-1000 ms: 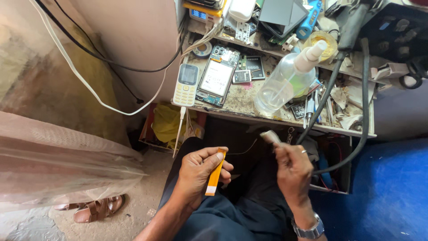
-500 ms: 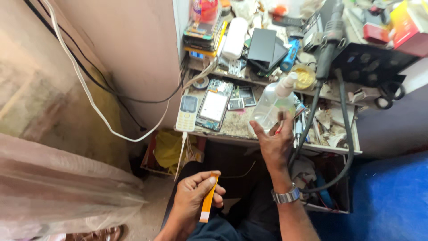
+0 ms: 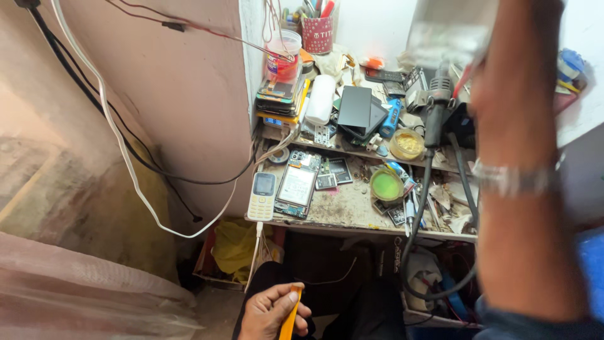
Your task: The person uses a hot air tool to heat a mobile phone ribbon cable and then cleans the component using a solution and a brush on a workbench.
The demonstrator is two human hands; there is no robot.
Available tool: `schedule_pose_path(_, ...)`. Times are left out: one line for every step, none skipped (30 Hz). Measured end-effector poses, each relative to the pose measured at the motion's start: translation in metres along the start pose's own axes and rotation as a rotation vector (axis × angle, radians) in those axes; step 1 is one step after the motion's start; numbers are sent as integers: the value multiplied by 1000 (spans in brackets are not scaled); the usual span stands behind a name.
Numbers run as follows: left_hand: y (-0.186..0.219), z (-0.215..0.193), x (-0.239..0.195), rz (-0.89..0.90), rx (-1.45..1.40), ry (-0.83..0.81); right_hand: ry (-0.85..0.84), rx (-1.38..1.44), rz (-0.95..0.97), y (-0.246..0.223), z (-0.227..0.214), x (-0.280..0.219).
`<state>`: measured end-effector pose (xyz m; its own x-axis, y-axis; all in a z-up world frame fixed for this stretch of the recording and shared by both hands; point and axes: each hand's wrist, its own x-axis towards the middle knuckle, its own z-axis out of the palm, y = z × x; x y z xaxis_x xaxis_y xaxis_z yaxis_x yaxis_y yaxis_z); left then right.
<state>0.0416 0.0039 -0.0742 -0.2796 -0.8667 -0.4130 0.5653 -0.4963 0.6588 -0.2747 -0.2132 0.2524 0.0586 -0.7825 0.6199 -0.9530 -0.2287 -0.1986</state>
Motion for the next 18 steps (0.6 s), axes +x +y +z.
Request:
schedule_pose_path(-3,-2,1,-17,21,4,-71,25,85,2,3,17)
schedule_pose_path(-5,-5,3,-31,44,8,-112,58,121,1,7,29)
schedule_pose_path(-8,-9,5,-50,65,6,-148,88,160,-6,6,31)
schedule_pose_path(-12,-13,9,-73,86,4,-176,112,199,-15,5,33)
schedule_pose_path(-17,-18,12,-96,106,3,-186,141,217,-24,6,36)
schedule_pose_path(-22,-24,16,-94,105,-12,-197,169,242,-31,7,41)
schedule_pose_path(-28,-31,19,-93,105,-27,-199,201,264,-38,8,47)
schedule_pose_path(-34,-37,23,-91,102,-42,-201,230,283,-43,9,55)
schedule_pose_path(-39,-42,25,-78,106,-67,-199,266,298,-46,9,63)
schedule_pose_path(-42,-48,28,-65,110,-91,-196,303,312,-47,8,70)
schedule_pose_path(-45,-52,31,-52,114,-116,-192,338,327,-48,7,76)
schedule_pose_path(-46,-54,34,-63,111,-110,-190,373,339,-49,7,81)
schedule_pose_path(-46,-55,35,-75,109,-105,-184,412,349,-50,7,85)
schedule_pose_path(-45,-54,34,-90,104,-97,-184,452,360,-51,8,87)
schedule_pose_path(-43,-52,34,-72,116,-86,-183,491,370,-51,9,89)
schedule_pose_path(-41,-49,32,-62,128,-75,-185,528,387,-48,10,87)
schedule_pose_path(-37,-45,31,-51,140,-64,-178,566,397,-46,12,83)
schedule_pose_path(-33,-40,29,-70,134,-54,-169,605,408,-42,12,80)
